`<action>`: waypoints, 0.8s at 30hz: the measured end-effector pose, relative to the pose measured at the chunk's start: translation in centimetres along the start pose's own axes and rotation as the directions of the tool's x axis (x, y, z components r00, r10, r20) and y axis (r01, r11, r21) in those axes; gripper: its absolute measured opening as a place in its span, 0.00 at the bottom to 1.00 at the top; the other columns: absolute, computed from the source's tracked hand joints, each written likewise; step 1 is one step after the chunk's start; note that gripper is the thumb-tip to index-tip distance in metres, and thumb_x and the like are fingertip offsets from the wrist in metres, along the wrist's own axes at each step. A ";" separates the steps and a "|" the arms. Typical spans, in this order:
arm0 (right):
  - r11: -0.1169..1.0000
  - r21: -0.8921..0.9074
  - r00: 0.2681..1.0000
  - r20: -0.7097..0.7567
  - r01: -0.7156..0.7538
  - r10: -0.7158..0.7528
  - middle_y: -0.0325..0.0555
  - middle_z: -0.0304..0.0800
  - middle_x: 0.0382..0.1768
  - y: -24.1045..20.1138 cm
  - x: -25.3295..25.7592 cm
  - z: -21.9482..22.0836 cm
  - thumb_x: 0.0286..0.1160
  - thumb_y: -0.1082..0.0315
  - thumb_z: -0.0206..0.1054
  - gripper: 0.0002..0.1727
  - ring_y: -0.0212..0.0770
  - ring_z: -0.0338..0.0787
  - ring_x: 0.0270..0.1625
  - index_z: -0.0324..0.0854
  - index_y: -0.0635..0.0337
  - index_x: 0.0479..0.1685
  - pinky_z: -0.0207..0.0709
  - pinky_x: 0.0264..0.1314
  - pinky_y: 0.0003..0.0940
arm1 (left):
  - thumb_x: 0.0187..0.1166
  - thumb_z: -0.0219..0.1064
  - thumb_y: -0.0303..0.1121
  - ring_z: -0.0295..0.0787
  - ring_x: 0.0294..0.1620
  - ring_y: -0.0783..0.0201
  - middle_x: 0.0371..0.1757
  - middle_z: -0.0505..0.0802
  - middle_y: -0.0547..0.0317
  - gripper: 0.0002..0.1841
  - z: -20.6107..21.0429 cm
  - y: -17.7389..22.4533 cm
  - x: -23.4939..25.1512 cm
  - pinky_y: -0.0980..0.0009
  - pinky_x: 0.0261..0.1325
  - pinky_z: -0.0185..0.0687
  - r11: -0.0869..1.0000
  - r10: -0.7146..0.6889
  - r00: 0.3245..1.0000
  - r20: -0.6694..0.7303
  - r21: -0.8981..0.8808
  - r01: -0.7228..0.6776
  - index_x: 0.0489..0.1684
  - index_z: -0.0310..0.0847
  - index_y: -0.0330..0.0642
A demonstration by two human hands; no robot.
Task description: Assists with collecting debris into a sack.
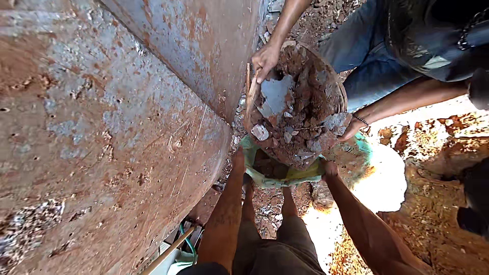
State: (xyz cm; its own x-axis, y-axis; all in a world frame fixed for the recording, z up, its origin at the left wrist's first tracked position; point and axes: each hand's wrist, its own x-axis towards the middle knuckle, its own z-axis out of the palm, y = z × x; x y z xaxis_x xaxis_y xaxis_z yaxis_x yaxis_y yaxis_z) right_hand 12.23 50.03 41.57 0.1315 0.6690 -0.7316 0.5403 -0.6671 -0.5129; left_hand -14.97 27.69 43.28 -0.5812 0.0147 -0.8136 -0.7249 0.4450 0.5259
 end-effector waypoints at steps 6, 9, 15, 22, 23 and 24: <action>0.998 0.064 0.997 0.080 0.012 -0.017 0.59 0.86 0.51 -0.1 -1.1 0.4 0.90 0.58 0.57 0.22 0.48 0.87 0.48 0.78 0.71 0.64 0.82 0.53 0.50 | 0.91 0.56 0.50 0.79 0.71 0.40 0.68 0.84 0.29 0.29 -1.1 -0.3 0.4 0.41 0.71 0.73 1.000 0.011 0.999 0.034 -0.026 -0.010 0.63 0.81 0.27; 0.997 0.075 0.997 0.077 0.015 -0.021 0.60 0.86 0.53 0.1 -0.3 0.5 0.90 0.58 0.57 0.22 0.49 0.87 0.50 0.77 0.70 0.67 0.82 0.54 0.51 | 0.93 0.54 0.48 0.79 0.72 0.42 0.69 0.84 0.31 0.27 -1.6 -0.6 0.3 0.42 0.72 0.74 0.996 0.027 0.999 0.044 -0.090 -0.023 0.65 0.80 0.28; 0.997 0.043 0.997 0.053 0.059 -0.062 0.60 0.86 0.55 -0.3 -1.1 -0.3 0.90 0.61 0.57 0.20 0.49 0.87 0.54 0.77 0.69 0.67 0.81 0.58 0.51 | 0.92 0.55 0.47 0.85 0.64 0.45 0.62 0.88 0.34 0.25 -1.6 -0.5 -0.1 0.45 0.67 0.79 0.992 0.026 0.998 0.063 -0.127 -0.018 0.61 0.83 0.30; 0.988 -0.064 0.987 0.089 0.142 -0.136 0.59 0.87 0.50 -0.4 -1.5 -0.5 0.89 0.65 0.58 0.15 0.47 0.86 0.48 0.81 0.69 0.60 0.80 0.54 0.51 | 0.91 0.58 0.40 0.79 0.70 0.42 0.68 0.83 0.31 0.21 -2.0 0.1 -1.2 0.44 0.70 0.74 0.996 -0.046 0.999 0.009 -0.073 0.047 0.63 0.81 0.27; 0.989 -0.053 0.987 0.087 0.142 -0.137 0.58 0.87 0.49 -0.1 -1.4 -0.9 0.89 0.66 0.58 0.15 0.47 0.86 0.48 0.81 0.69 0.60 0.80 0.53 0.50 | 0.91 0.58 0.39 0.79 0.69 0.42 0.68 0.83 0.31 0.20 -1.8 0.3 -1.4 0.44 0.70 0.74 0.994 -0.063 0.998 -0.005 -0.093 0.062 0.63 0.80 0.27; 0.991 -0.009 0.988 0.078 0.133 -0.132 0.57 0.87 0.50 0.2 -1.3 -1.3 0.89 0.66 0.56 0.16 0.45 0.86 0.47 0.80 0.69 0.61 0.81 0.52 0.48 | 0.91 0.57 0.38 0.78 0.70 0.42 0.69 0.82 0.31 0.20 -1.6 0.5 -1.5 0.44 0.69 0.74 0.990 -0.078 0.997 -0.008 -0.118 0.077 0.65 0.79 0.27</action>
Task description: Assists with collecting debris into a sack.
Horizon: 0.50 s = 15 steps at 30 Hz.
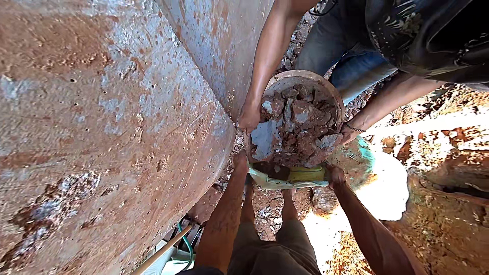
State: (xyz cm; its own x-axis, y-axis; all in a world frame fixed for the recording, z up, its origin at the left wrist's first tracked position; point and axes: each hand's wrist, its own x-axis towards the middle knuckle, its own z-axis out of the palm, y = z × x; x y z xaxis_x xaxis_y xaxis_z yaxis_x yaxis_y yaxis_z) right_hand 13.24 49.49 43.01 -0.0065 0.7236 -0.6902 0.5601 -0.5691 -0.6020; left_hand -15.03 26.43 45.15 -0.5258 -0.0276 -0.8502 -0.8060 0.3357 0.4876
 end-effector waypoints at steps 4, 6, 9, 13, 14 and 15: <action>0.972 0.230 0.993 -0.097 -0.038 0.062 0.56 0.85 0.50 0.2 -0.9 0.8 0.89 0.65 0.56 0.17 0.44 0.86 0.46 0.76 0.68 0.66 0.82 0.50 0.47 | 0.90 0.58 0.35 0.78 0.70 0.40 0.69 0.82 0.29 0.19 0.0 -0.2 0.6 0.44 0.70 0.74 0.994 0.008 1.000 -0.017 0.113 -0.006 0.64 0.78 0.24; 0.991 0.135 0.994 -0.110 -0.011 0.026 0.53 0.83 0.41 -0.5 -1.8 2.4 0.88 0.66 0.58 0.14 0.43 0.83 0.39 0.79 0.70 0.55 0.80 0.44 0.46 | 0.90 0.59 0.35 0.77 0.72 0.39 0.71 0.81 0.28 0.19 -0.3 -0.3 1.3 0.43 0.72 0.73 0.978 0.006 1.000 -0.016 0.208 -0.003 0.65 0.78 0.24; 1.000 0.014 0.997 -0.075 0.009 -0.008 0.55 0.87 0.43 -1.0 -1.6 1.5 0.86 0.65 0.62 0.14 0.45 0.85 0.43 0.83 0.70 0.52 0.80 0.49 0.49 | 0.90 0.57 0.34 0.79 0.69 0.40 0.68 0.82 0.28 0.19 -0.1 -0.1 1.6 0.44 0.68 0.76 0.980 -0.003 1.000 -0.022 0.199 0.007 0.64 0.78 0.24; 0.991 0.137 0.989 -0.145 -0.013 0.033 0.59 0.88 0.49 -0.2 1.0 0.2 0.85 0.63 0.63 0.17 0.48 0.88 0.47 0.81 0.71 0.59 0.82 0.52 0.50 | 0.93 0.54 0.39 0.84 0.64 0.41 0.63 0.86 0.29 0.22 0.6 0.1 0.0 0.46 0.67 0.79 0.939 0.031 0.999 -0.032 0.344 -0.018 0.61 0.80 0.23; 0.991 0.133 0.988 -0.153 -0.002 0.023 0.59 0.86 0.49 -0.7 0.4 1.3 0.86 0.64 0.62 0.17 0.47 0.86 0.48 0.80 0.71 0.59 0.81 0.53 0.50 | 0.93 0.53 0.38 0.84 0.62 0.42 0.61 0.87 0.30 0.21 0.2 0.4 -0.5 0.46 0.66 0.79 0.930 0.041 0.999 -0.016 0.367 -0.032 0.58 0.81 0.23; 0.993 0.118 0.989 -0.149 0.017 0.000 0.59 0.85 0.50 -1.4 -0.7 2.6 0.87 0.65 0.60 0.17 0.48 0.85 0.50 0.79 0.72 0.60 0.80 0.55 0.50 | 0.93 0.52 0.37 0.83 0.64 0.41 0.61 0.86 0.29 0.21 -0.2 0.6 -0.7 0.46 0.67 0.77 0.922 0.056 0.998 0.008 0.384 -0.055 0.58 0.81 0.23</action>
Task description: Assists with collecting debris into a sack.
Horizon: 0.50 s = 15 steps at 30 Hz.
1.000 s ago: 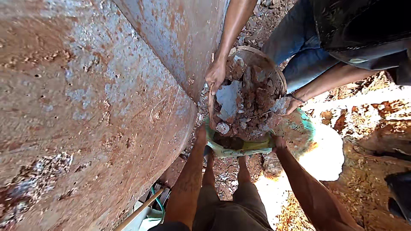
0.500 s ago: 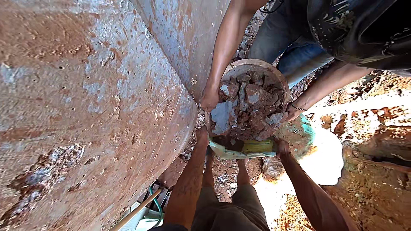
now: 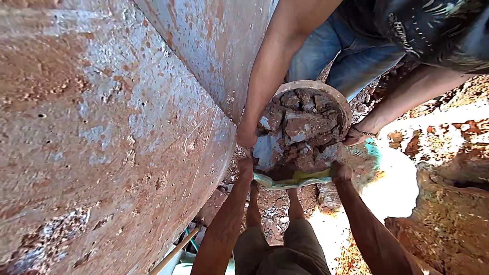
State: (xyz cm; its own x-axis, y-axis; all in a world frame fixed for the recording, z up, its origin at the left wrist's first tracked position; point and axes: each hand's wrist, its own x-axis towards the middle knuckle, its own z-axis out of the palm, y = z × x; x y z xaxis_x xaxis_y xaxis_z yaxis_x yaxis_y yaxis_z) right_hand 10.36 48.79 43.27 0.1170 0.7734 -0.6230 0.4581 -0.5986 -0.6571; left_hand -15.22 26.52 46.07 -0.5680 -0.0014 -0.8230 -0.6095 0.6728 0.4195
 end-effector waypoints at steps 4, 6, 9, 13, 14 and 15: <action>0.998 -0.034 0.998 0.032 0.050 -0.049 0.59 0.87 0.49 -0.7 -1.0 0.5 0.88 0.64 0.59 0.17 0.47 0.87 0.48 0.81 0.71 0.59 0.82 0.54 0.50 | 0.92 0.55 0.39 0.83 0.65 0.40 0.62 0.86 0.28 0.22 0.5 1.0 2.9 0.44 0.68 0.77 0.997 0.046 0.999 -0.015 -0.063 -0.047 0.60 0.81 0.23; 0.993 -0.118 1.000 0.000 0.019 -0.019 0.61 0.88 0.51 0.2 0.4 -1.8 0.87 0.63 0.61 0.18 0.50 0.87 0.52 0.82 0.72 0.59 0.81 0.57 0.53 | 0.90 0.58 0.44 0.84 0.65 0.39 0.62 0.87 0.29 0.24 1.1 1.1 3.4 0.42 0.67 0.77 0.998 -0.004 0.998 -0.057 -0.061 0.000 0.60 0.83 0.26; 0.980 -0.193 0.999 0.005 0.051 -0.051 0.62 0.89 0.56 -0.9 1.9 -0.8 0.86 0.64 0.61 0.17 0.53 0.88 0.57 0.84 0.71 0.59 0.79 0.63 0.55 | 0.94 0.52 0.42 0.84 0.64 0.41 0.62 0.87 0.30 0.24 0.9 0.9 2.9 0.45 0.68 0.77 0.998 0.060 0.998 -0.001 -0.001 -0.060 0.58 0.83 0.26; 0.911 -0.377 0.986 0.070 0.165 -0.150 0.62 0.90 0.54 -1.1 -0.1 0.4 0.87 0.61 0.63 0.18 0.55 0.89 0.58 0.87 0.68 0.56 0.79 0.65 0.58 | 0.93 0.52 0.37 0.83 0.66 0.42 0.62 0.87 0.31 0.20 0.7 -0.5 2.4 0.45 0.69 0.76 0.993 0.116 0.990 0.077 -0.018 -0.115 0.60 0.82 0.26; 0.886 -0.431 0.985 0.072 0.173 -0.157 0.66 0.89 0.59 -0.8 0.3 -0.5 0.88 0.61 0.60 0.19 0.59 0.87 0.64 0.86 0.69 0.60 0.77 0.70 0.61 | 0.94 0.52 0.38 0.82 0.68 0.40 0.63 0.87 0.30 0.21 1.0 -0.2 2.2 0.44 0.71 0.75 0.995 0.099 0.994 0.047 -0.005 -0.099 0.60 0.82 0.25; 0.867 -0.475 0.988 0.073 0.152 -0.134 0.68 0.87 0.63 -0.6 0.0 -1.5 0.90 0.62 0.58 0.20 0.61 0.85 0.68 0.84 0.70 0.63 0.74 0.74 0.62 | 0.94 0.51 0.39 0.82 0.69 0.39 0.65 0.86 0.29 0.22 1.5 -0.6 1.7 0.43 0.72 0.74 0.996 0.082 0.997 0.016 0.018 -0.082 0.61 0.82 0.25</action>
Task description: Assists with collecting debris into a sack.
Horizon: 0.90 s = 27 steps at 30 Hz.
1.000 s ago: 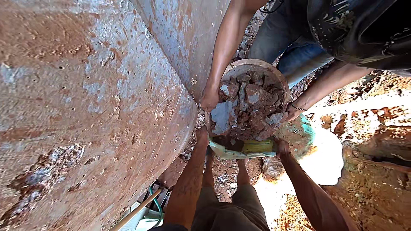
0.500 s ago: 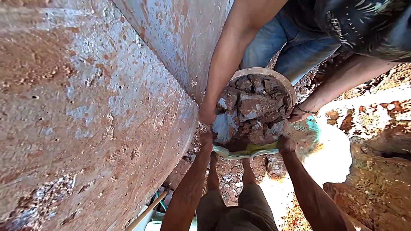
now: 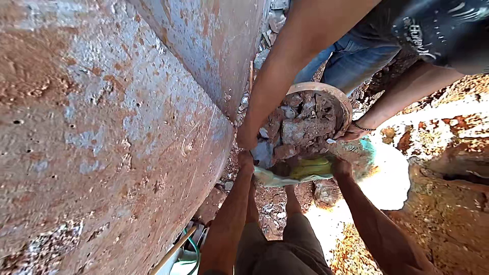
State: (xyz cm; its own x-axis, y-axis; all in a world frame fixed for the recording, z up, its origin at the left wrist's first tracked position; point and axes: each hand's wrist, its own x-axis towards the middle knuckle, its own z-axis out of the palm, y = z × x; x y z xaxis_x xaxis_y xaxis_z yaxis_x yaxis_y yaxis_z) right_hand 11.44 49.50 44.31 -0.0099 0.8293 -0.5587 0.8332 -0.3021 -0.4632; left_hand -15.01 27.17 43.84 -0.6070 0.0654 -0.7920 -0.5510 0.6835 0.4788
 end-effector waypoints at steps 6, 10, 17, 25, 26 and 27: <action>0.976 0.217 1.000 -0.001 -0.021 0.022 0.59 0.91 0.50 -0.8 -0.5 1.0 0.87 0.64 0.61 0.16 0.50 0.90 0.52 0.87 0.68 0.55 0.81 0.61 0.53 | 0.91 0.55 0.34 0.82 0.65 0.40 0.62 0.85 0.28 0.18 -0.5 -0.3 -0.3 0.44 0.69 0.75 0.988 0.018 1.000 -0.015 -0.153 -0.020 0.60 0.81 0.23; 0.984 0.180 1.000 0.002 -0.010 0.010 0.61 0.89 0.53 -0.8 -0.5 0.4 0.91 0.64 0.56 0.17 0.50 0.88 0.54 0.85 0.69 0.59 0.79 0.61 0.53 | 0.87 0.60 0.30 0.84 0.63 0.44 0.60 0.88 0.32 0.15 -2.0 -0.3 -0.3 0.46 0.67 0.77 0.980 0.089 0.994 -0.067 -0.173 -0.099 0.60 0.82 0.25; 0.969 0.245 0.999 -0.026 -0.017 0.024 0.58 0.88 0.45 1.4 -1.5 0.4 0.91 0.65 0.55 0.17 0.45 0.87 0.45 0.85 0.69 0.56 0.80 0.53 0.49 | 0.91 0.54 0.30 0.84 0.61 0.49 0.59 0.88 0.34 0.15 -2.4 -3.2 0.6 0.50 0.67 0.79 0.923 0.171 0.979 -0.110 -0.331 -0.199 0.61 0.80 0.25; 0.944 0.322 0.996 -0.008 -0.078 0.085 0.58 0.90 0.48 5.5 -4.2 -0.6 0.87 0.64 0.64 0.16 0.46 0.89 0.46 0.84 0.68 0.60 0.82 0.56 0.48 | 0.90 0.53 0.36 0.88 0.48 0.53 0.47 0.90 0.43 0.16 -2.6 -5.1 -1.0 0.52 0.53 0.84 0.807 -0.008 1.000 -0.014 -0.590 -0.002 0.51 0.83 0.32; 0.949 0.300 0.995 0.013 -0.095 0.096 0.59 0.91 0.49 5.8 -4.2 -0.6 0.84 0.63 0.67 0.17 0.48 0.90 0.48 0.84 0.68 0.61 0.83 0.57 0.50 | 0.89 0.53 0.36 0.88 0.45 0.55 0.43 0.90 0.45 0.16 -2.7 -5.5 -1.0 0.53 0.49 0.84 0.795 0.000 1.000 0.007 -0.606 0.004 0.49 0.83 0.33; 0.956 0.272 0.994 0.040 -0.112 0.105 0.60 0.91 0.50 6.0 -4.3 -0.6 0.82 0.63 0.69 0.18 0.50 0.91 0.49 0.84 0.68 0.62 0.83 0.58 0.53 | 0.88 0.53 0.36 0.89 0.43 0.55 0.42 0.91 0.46 0.15 -2.8 -6.0 -0.9 0.54 0.48 0.85 0.797 0.021 0.999 0.028 -0.604 0.000 0.49 0.83 0.33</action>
State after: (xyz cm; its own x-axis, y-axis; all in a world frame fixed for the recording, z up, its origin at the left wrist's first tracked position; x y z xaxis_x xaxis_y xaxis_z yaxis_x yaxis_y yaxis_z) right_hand 16.81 44.42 44.31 0.0556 0.7734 -0.6315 0.6469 -0.5096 -0.5672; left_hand -12.76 20.95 42.77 -0.6022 0.0998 -0.7921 -0.7851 0.1057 0.6103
